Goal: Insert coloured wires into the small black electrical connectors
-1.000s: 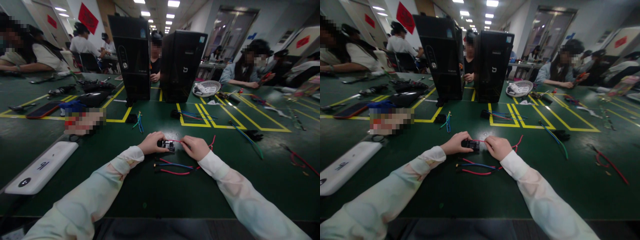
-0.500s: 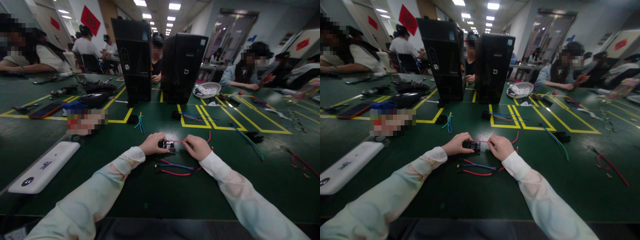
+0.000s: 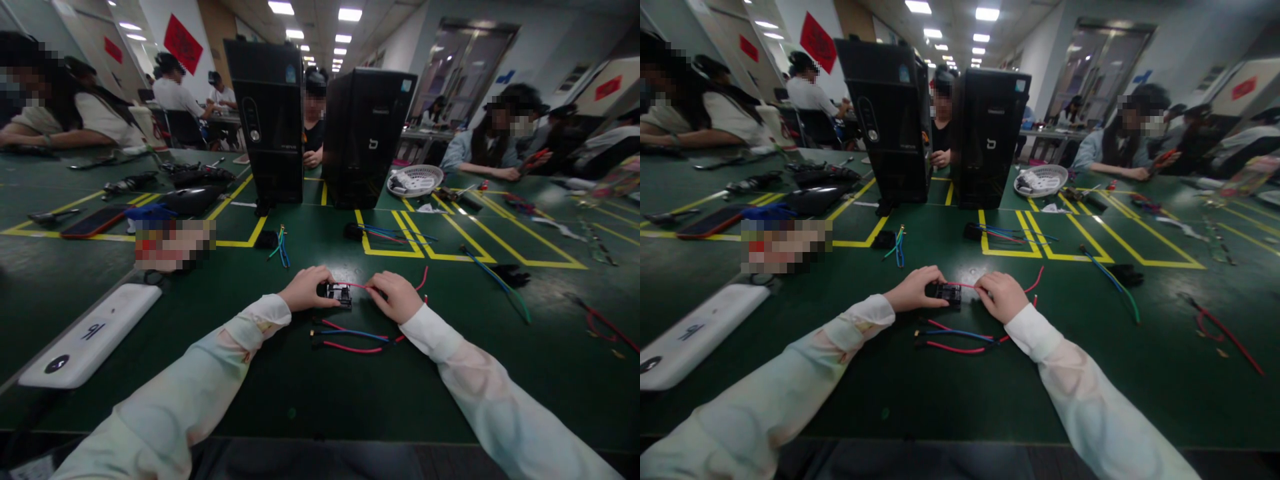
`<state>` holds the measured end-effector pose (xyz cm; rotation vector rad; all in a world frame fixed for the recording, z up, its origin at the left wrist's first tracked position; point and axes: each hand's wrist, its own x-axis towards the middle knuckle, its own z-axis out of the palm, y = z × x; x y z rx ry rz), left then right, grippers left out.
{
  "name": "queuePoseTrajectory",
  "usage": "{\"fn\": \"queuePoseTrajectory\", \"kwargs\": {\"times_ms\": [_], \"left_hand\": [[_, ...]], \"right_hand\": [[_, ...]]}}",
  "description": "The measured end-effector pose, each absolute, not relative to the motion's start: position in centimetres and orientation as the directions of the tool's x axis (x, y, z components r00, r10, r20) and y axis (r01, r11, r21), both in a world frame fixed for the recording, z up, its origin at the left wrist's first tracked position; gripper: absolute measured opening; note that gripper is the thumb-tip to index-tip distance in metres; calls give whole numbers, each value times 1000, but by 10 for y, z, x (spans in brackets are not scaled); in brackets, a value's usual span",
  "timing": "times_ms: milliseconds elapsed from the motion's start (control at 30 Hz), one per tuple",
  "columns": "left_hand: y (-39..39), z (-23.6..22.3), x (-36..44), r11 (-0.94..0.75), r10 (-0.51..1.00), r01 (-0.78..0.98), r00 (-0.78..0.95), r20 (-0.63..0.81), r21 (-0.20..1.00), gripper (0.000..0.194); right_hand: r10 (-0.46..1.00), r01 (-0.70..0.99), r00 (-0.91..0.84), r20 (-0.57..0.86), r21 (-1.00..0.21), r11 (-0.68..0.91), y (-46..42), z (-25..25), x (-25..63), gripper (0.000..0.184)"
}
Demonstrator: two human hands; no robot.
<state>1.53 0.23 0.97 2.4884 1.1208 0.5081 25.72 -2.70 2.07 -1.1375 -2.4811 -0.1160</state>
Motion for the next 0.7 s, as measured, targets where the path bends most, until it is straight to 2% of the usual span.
{"fn": "queuePoseTrajectory", "kwargs": {"times_ms": [167,333,500,600,700], "left_hand": [[3,10,16,-619,766,634,618,177,464,44],[3,9,16,-618,768,640,615,178,456,43],[2,11,16,-625,762,638,624,174,449,43],[1,11,16,-619,766,643,620,169,451,43],[2,11,16,-623,764,637,620,177,453,43]], "right_hand": [[722,802,-507,470,-49,595,-27,23,254,21],[674,733,-609,417,-28,679,-30,25,255,18],[701,787,-564,436,26,617,-28,26,254,18],[696,794,-537,477,7,608,-28,26,254,19],[671,748,-586,454,-15,664,-29,27,256,18]]}}
